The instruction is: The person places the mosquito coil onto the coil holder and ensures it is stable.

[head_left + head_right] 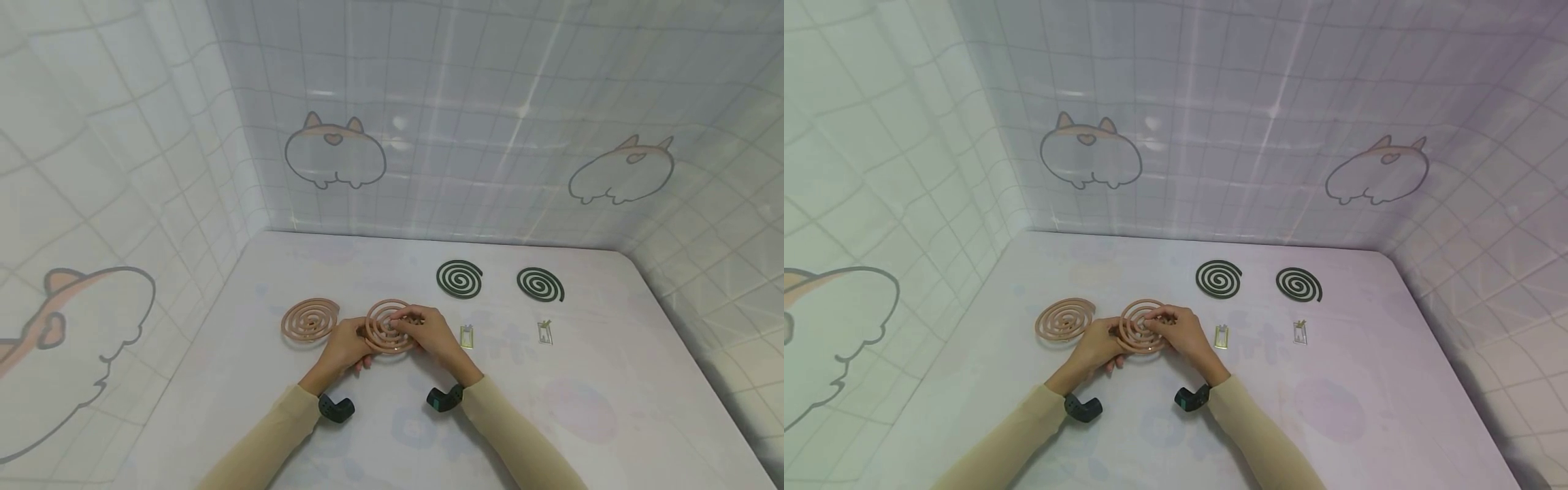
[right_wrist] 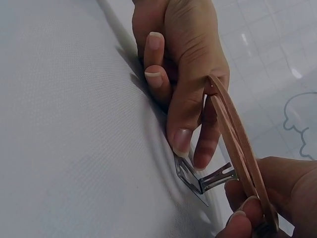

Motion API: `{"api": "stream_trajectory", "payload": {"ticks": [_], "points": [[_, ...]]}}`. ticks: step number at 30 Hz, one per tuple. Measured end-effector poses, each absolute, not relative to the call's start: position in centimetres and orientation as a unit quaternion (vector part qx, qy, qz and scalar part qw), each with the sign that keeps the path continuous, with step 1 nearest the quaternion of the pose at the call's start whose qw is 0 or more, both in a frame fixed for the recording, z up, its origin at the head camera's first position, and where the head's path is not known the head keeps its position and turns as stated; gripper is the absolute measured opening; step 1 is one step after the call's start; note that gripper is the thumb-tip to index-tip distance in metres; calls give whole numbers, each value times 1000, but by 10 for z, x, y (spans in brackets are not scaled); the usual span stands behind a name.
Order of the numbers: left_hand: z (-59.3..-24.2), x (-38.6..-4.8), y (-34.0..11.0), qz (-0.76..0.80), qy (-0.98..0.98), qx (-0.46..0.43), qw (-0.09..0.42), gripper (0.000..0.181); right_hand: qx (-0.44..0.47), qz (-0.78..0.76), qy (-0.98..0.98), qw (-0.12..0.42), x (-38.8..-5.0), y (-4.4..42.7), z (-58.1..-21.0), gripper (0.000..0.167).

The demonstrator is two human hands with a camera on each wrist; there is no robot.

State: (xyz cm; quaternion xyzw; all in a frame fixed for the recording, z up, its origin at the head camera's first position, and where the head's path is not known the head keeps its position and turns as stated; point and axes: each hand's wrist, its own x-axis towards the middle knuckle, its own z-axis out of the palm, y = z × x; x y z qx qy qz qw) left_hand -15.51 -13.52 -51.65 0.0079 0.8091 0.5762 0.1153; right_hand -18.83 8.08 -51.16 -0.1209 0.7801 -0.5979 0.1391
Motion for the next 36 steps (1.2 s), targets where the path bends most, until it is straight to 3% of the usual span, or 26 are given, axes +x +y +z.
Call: {"api": "stream_trajectory", "payload": {"ticks": [36], "points": [[-512, -153, -134, 565, 817, 8, 111, 24, -105, -596, 787, 124, -184, 82, -511, 14]]}}
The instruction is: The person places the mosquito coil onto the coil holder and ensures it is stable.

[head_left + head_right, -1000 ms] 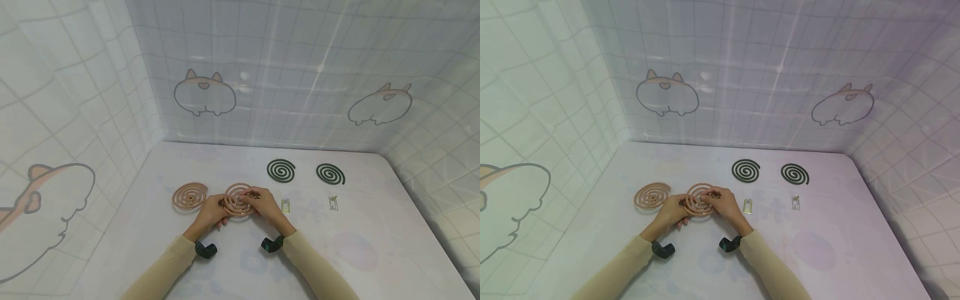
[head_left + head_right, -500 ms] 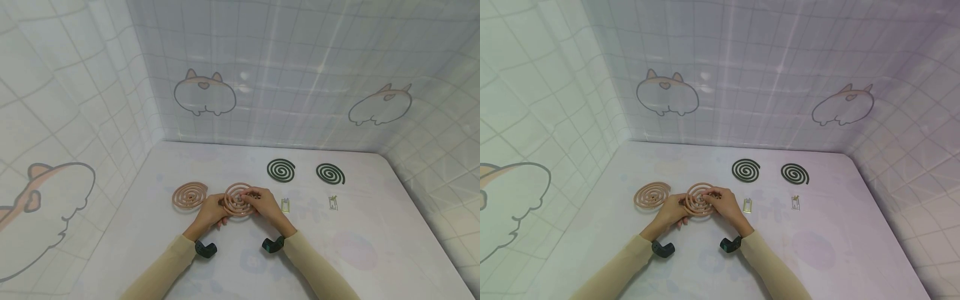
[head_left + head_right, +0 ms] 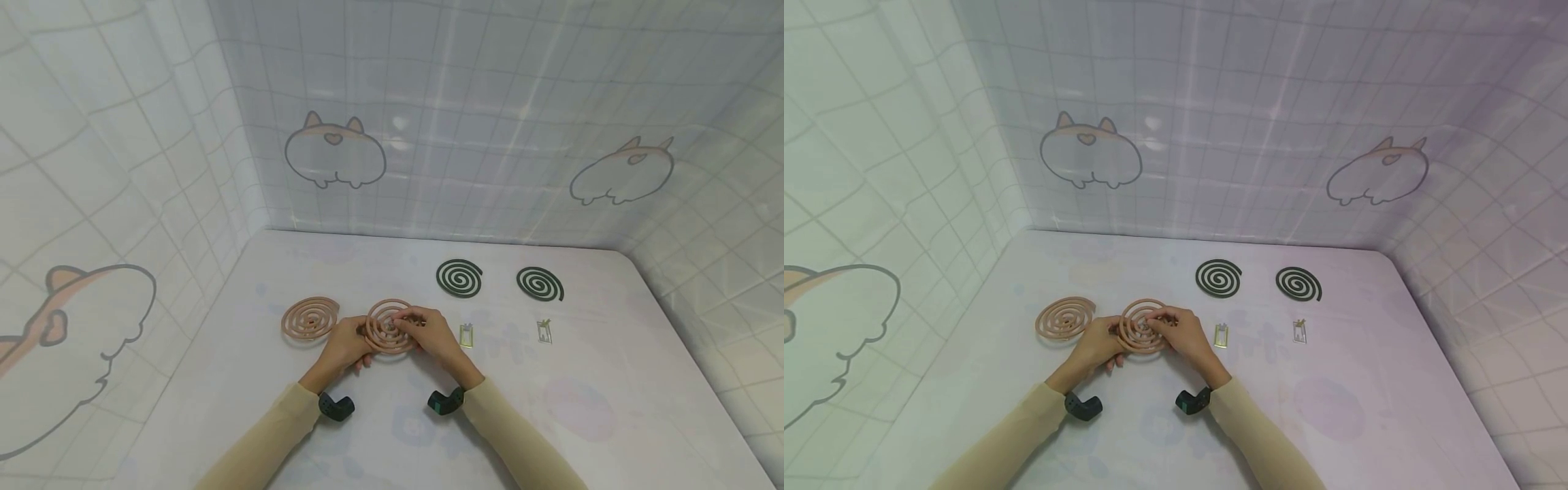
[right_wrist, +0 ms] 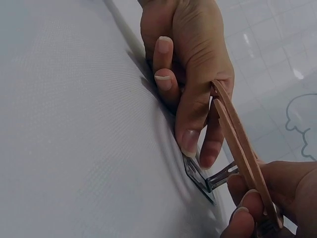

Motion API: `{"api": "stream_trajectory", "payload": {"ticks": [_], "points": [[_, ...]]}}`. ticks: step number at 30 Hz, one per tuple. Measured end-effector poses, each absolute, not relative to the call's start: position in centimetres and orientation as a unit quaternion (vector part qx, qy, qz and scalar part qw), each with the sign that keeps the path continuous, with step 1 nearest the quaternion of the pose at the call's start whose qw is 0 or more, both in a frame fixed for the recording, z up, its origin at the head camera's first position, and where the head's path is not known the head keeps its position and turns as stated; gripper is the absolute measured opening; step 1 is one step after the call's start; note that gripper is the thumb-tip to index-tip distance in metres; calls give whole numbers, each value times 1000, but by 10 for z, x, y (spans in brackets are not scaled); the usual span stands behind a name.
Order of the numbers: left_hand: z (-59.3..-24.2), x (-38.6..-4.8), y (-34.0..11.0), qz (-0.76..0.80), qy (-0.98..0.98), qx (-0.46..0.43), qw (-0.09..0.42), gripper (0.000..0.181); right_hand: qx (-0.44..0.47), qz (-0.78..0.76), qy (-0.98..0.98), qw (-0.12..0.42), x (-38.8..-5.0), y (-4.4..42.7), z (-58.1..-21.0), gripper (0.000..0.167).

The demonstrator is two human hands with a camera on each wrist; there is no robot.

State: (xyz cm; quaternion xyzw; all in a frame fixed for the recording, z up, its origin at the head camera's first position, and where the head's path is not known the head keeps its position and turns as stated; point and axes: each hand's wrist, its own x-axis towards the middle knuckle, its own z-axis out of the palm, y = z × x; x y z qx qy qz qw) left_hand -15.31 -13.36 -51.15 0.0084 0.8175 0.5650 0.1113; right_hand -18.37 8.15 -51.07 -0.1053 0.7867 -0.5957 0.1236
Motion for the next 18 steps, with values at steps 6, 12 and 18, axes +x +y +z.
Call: {"api": "stream_trajectory", "payload": {"ticks": [6, 12, 18], "points": [[-512, -153, -134, 567, 816, 10, 110, 23, -106, -600, 784, 117, -183, 81, -510, 14], [-511, -153, -134, 564, 818, 8, 110, 23, -100, -609, 779, 107, -184, 78, -508, 18], [-511, -153, -133, 565, 818, 5, 108, 22, -104, -606, 781, 107, -185, 79, -510, 15]]}}
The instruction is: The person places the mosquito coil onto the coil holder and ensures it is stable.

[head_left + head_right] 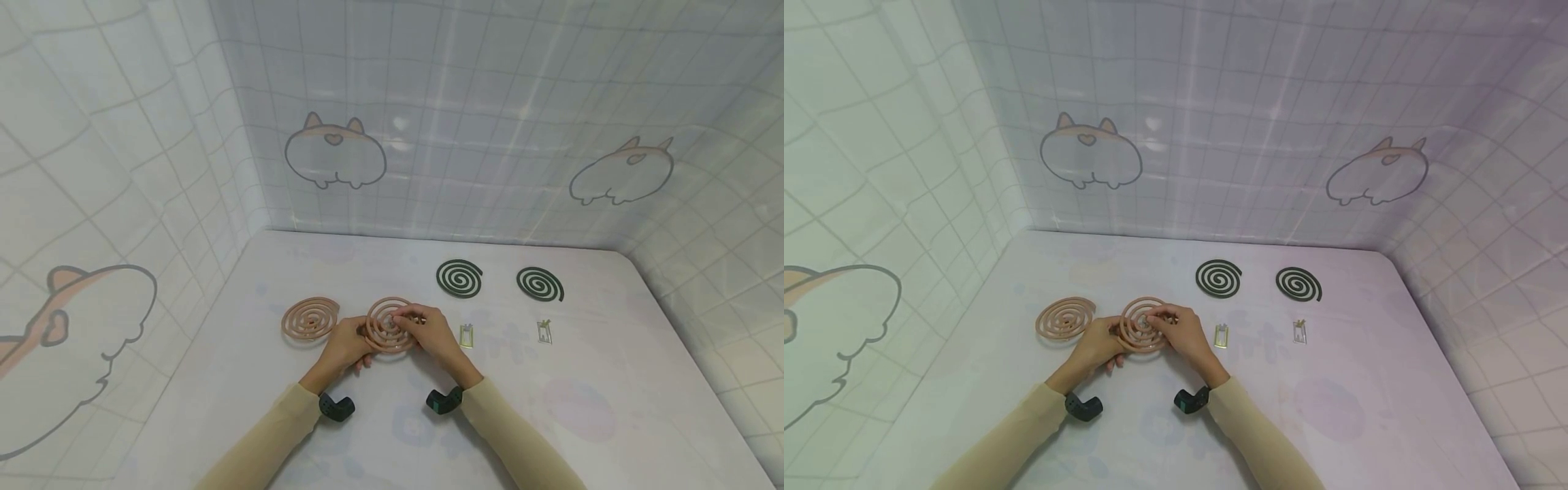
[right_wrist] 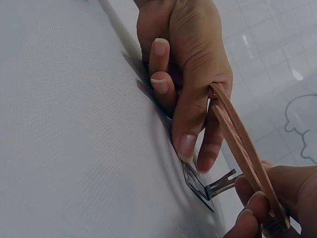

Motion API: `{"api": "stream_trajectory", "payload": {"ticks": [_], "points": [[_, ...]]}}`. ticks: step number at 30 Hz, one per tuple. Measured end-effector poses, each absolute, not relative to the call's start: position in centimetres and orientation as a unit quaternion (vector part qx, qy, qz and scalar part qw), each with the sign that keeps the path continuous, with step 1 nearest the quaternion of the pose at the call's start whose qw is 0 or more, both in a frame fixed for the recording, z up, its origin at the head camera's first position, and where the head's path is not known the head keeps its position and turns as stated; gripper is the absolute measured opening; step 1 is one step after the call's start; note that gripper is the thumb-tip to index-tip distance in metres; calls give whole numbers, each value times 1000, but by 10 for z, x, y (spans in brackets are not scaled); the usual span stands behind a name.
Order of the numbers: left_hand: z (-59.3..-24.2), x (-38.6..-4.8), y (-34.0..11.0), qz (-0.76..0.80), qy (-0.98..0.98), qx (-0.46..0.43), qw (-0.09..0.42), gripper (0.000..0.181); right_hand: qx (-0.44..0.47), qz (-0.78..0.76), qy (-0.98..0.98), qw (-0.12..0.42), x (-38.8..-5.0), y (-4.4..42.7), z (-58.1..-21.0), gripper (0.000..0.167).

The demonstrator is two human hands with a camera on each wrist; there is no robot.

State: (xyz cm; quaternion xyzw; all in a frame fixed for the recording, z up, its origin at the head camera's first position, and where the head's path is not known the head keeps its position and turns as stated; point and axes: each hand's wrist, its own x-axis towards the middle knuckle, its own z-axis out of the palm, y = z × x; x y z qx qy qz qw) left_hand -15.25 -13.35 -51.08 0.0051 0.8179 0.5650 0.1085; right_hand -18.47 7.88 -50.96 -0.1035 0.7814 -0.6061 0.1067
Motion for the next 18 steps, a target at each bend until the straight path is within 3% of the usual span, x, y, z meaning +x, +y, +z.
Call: {"api": "stream_trajectory", "payload": {"ticks": [18], "points": [[-512, -153, -134, 563, 819, 4, 112, 19, -101, -606, 784, 91, -184, 79, -511, 18]]}}
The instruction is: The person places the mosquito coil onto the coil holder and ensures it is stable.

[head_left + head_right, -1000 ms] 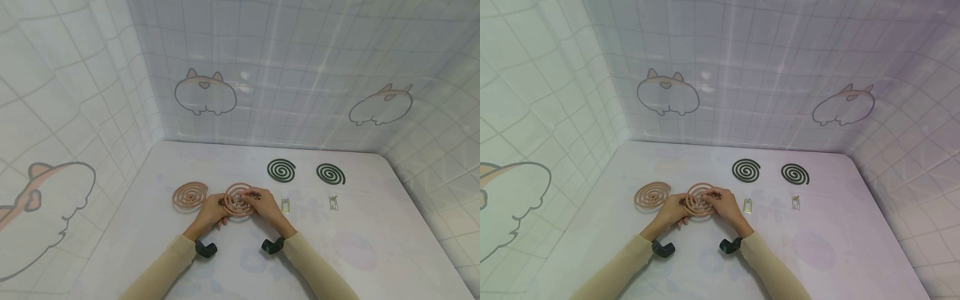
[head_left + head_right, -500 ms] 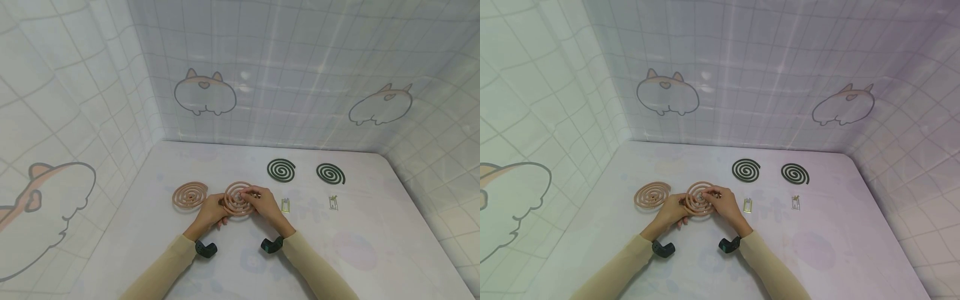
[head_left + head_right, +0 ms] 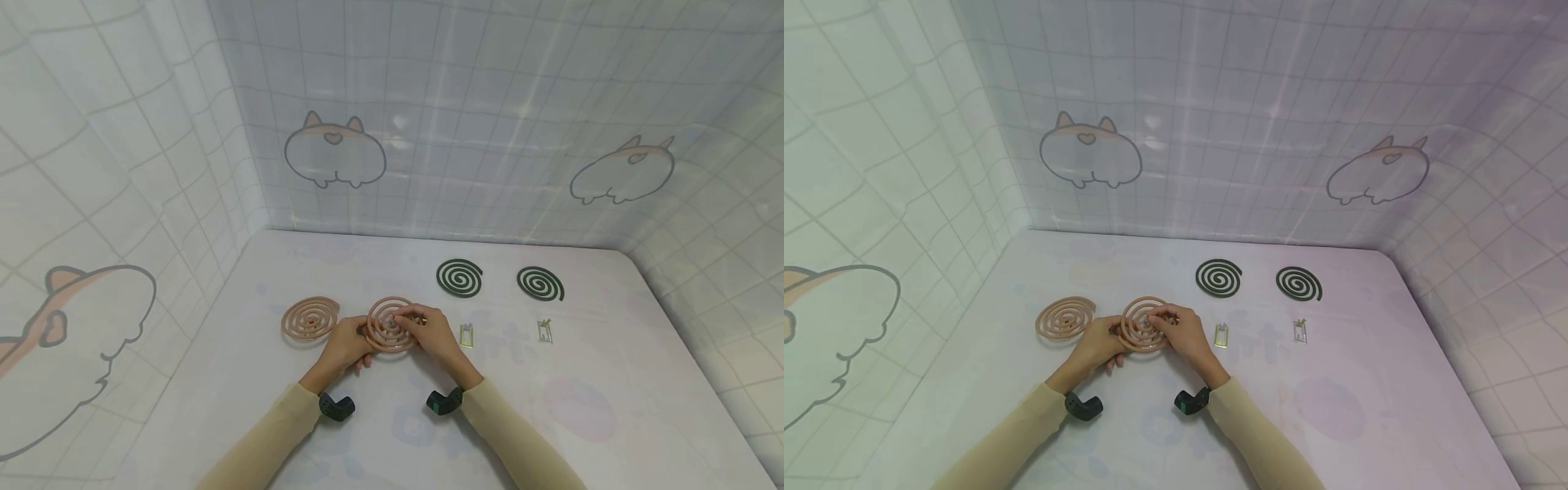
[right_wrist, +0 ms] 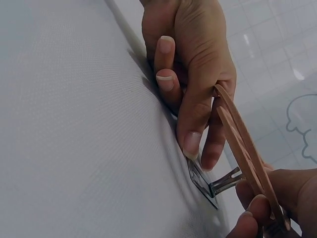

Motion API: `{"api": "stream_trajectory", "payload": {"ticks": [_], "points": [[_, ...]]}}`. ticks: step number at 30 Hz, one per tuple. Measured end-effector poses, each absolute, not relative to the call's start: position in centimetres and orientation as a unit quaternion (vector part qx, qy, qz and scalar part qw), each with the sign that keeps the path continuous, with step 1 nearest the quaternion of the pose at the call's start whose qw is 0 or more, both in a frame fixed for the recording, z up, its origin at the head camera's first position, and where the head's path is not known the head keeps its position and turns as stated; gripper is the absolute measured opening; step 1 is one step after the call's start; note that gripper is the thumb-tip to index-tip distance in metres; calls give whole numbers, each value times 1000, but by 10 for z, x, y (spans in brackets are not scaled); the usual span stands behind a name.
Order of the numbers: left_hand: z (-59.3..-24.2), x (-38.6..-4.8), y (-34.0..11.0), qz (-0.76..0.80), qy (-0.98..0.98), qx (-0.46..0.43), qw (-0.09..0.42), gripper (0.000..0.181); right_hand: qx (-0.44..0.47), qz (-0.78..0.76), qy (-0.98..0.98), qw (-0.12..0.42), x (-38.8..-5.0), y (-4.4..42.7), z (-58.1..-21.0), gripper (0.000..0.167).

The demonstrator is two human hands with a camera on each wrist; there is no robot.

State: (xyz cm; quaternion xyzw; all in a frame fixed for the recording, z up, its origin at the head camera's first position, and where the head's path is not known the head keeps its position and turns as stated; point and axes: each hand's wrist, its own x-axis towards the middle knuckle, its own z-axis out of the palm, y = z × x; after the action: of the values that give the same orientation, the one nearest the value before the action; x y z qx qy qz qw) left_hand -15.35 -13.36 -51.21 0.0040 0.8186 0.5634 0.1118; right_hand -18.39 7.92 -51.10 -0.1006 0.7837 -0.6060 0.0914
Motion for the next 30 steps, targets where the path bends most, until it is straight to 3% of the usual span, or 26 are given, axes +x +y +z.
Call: {"api": "stream_trajectory", "payload": {"ticks": [30], "points": [[-513, -154, -135, 564, 819, 17, 107, 16, -58, -601, 794, 73, -174, 74, -508, 15]]}}
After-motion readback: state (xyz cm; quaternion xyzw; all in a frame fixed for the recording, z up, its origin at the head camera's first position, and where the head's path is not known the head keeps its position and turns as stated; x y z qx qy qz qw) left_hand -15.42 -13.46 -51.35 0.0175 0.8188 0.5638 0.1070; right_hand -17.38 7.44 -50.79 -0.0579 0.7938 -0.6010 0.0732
